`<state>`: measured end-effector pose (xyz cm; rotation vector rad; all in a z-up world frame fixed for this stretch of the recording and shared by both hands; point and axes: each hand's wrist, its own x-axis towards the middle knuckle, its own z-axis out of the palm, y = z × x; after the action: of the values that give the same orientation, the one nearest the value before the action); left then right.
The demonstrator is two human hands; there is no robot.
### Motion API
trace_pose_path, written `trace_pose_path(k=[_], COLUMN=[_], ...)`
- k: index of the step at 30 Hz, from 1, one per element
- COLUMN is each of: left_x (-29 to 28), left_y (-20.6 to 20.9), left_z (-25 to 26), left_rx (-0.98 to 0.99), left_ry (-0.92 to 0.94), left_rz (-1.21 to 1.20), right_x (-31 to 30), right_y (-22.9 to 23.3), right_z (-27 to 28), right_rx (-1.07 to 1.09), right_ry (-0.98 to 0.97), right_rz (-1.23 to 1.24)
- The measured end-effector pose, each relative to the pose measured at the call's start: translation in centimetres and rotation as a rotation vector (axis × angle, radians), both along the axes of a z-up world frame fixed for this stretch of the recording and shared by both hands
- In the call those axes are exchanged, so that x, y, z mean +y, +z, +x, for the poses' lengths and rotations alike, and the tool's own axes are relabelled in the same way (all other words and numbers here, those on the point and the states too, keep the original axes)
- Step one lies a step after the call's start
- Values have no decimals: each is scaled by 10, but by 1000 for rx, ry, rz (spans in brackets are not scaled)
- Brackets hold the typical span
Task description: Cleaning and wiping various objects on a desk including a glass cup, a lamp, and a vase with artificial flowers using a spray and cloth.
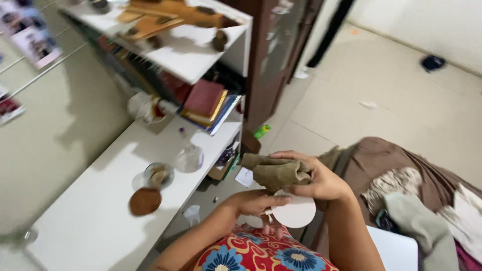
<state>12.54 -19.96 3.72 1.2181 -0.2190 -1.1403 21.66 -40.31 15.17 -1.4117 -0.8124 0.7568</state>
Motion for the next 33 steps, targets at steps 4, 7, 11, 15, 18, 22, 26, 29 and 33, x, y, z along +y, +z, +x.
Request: trace_pose_path(k=[4, 7, 11, 15, 18, 22, 26, 29, 33], left_x=[-34, -53, -68, -97, -100, -112, -107, -104, -104], left_y=[-67, -57, -5, -60, -13, 24, -4, -12, 68], left_z=[16, 30, 59, 88, 81, 88, 128, 136, 99], left_rx=[208, 118, 235, 1009, -717, 75, -124, -26, 77], left_ry=[-1, 232, 456, 403, 424, 607, 633, 631, 742], left_rz=[-408, -619, -887, -1354, -371, -771, -683, -733, -589], right_x=[-35, -49, -41, -10, -23, -19, -7, -14, -18], right_y=[-40, 0, 14, -23, -39, -41, -54, -49, -36], right_z=[17, -1, -38, -58, -40, -36, -44, -30, -8], right_rx=[-263, -369, -813, -1059, -1046, -881, -884, -841, -615], right_ry=[-460, -951, -979, -867, -874, -978, -994, -907, -1093], right_rz=[-120, -66, -143, -296, -416, -415, -252, -291, -114])
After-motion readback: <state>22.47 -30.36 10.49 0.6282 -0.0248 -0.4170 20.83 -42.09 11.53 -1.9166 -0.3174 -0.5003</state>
